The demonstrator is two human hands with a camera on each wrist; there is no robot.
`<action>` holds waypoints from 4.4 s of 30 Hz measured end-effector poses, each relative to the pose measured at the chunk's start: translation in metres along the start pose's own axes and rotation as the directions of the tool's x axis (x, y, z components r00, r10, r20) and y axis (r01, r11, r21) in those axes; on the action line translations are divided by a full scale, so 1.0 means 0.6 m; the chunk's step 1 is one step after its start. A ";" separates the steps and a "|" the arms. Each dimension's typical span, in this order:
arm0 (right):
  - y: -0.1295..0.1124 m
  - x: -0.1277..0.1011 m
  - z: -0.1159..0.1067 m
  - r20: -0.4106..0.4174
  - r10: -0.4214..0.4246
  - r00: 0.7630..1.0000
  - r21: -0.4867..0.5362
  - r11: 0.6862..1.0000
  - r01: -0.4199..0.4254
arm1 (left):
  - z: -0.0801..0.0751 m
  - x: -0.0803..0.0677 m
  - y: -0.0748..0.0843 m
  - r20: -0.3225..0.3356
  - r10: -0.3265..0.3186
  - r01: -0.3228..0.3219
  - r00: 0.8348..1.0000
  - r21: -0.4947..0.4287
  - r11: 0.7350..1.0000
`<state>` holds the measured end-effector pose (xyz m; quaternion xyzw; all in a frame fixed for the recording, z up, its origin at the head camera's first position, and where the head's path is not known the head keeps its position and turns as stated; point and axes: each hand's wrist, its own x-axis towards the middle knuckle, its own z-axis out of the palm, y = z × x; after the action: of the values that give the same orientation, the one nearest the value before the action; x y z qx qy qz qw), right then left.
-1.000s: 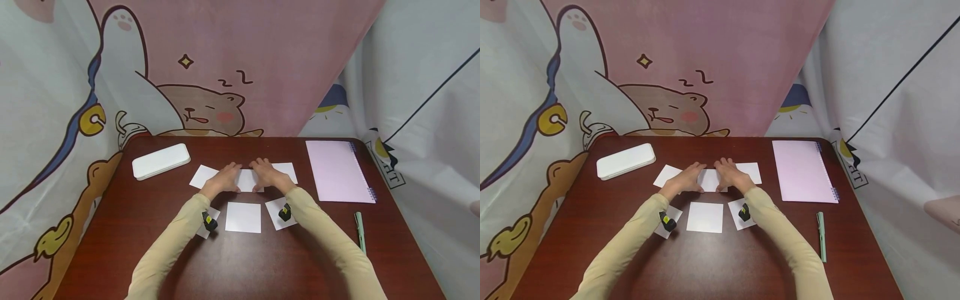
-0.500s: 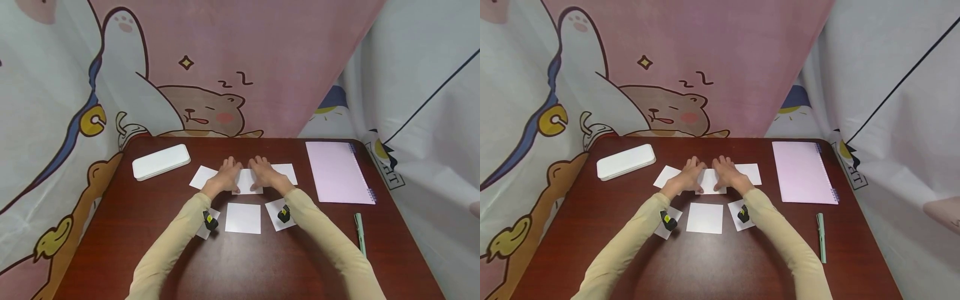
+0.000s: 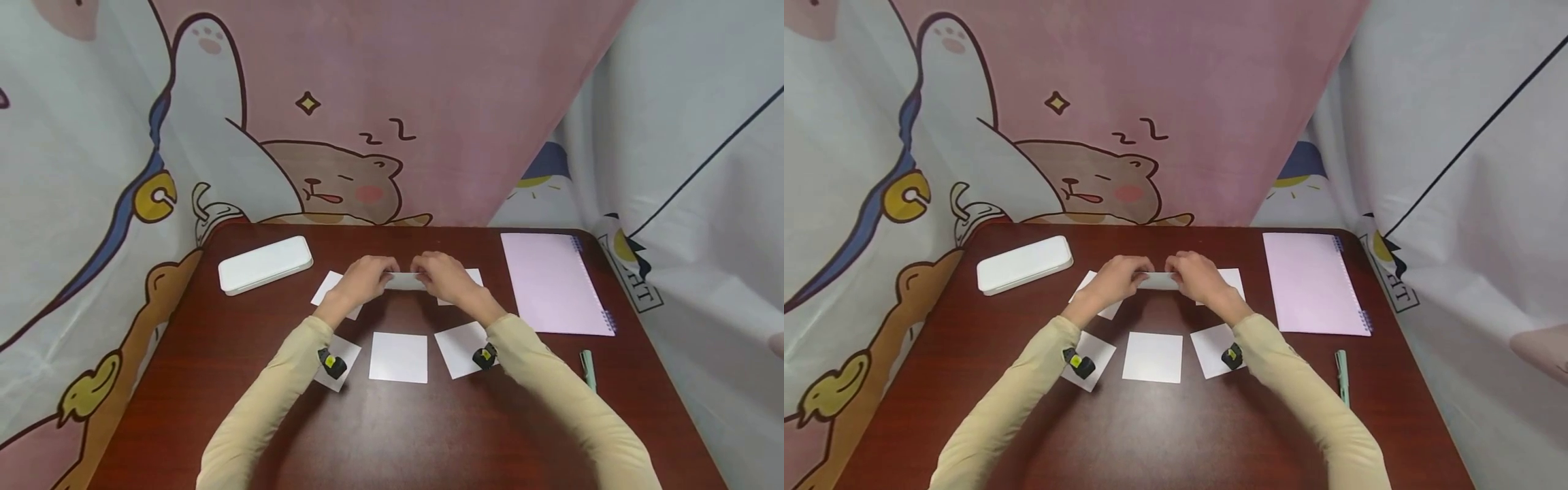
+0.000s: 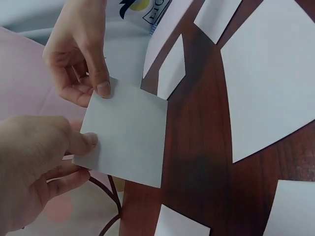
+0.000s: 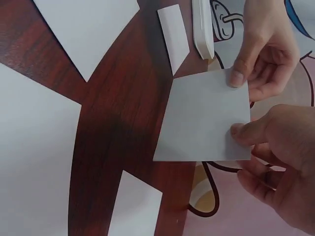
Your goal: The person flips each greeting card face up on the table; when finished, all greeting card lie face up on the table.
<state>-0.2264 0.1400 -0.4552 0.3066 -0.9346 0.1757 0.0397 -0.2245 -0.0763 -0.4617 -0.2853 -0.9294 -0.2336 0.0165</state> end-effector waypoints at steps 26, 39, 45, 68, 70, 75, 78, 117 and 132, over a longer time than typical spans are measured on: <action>0.015 -0.043 0.072 0.054 0.037 0.998 0.009 0.999 -0.038 | 0.068 -0.029 -0.019 0.121 -0.023 0.028 0.992 -0.043 0.999; 0.025 -0.041 0.098 0.063 0.083 0.995 0.010 0.996 -0.084 | 0.085 -0.022 -0.029 0.118 -0.033 0.035 0.993 -0.015 0.999; 0.028 -0.043 0.100 0.067 0.084 0.994 0.015 0.996 -0.085 | 0.087 -0.021 -0.029 0.118 -0.032 0.036 0.992 -0.026 0.999; 0.065 -0.043 0.036 0.132 0.083 0.988 0.085 0.992 -0.095 | 0.076 0.039 0.004 0.165 -0.106 0.117 0.980 -0.058 0.991; 0.075 -0.045 0.027 0.157 0.105 0.982 0.081 0.990 -0.119 | 0.076 0.050 0.013 0.194 -0.114 0.128 0.974 -0.062 0.990; 0.104 -0.053 0.004 0.204 0.154 0.967 0.035 0.986 -0.165 | 0.087 0.077 0.038 0.257 -0.105 0.125 0.961 -0.060 0.990; 0.120 -0.056 -0.004 0.227 0.174 0.958 0.023 0.983 -0.184 | 0.097 0.091 0.053 0.289 -0.108 0.126 0.951 -0.044 0.991; 0.154 -0.056 -0.025 0.094 0.150 0.984 -0.063 0.987 -0.145 | 0.127 0.144 0.091 0.157 -0.054 0.060 0.986 -0.033 0.998; 0.123 -0.110 -0.049 -0.001 -0.003 1.000 0.052 0.999 0.003 | 0.082 0.101 0.102 0.164 0.170 -0.148 0.972 -0.137 0.979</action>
<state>-0.2175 0.2426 -0.4624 0.3088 -0.9293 0.2001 0.0324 -0.2373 0.0216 -0.4694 -0.3788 -0.8850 -0.2629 -0.0641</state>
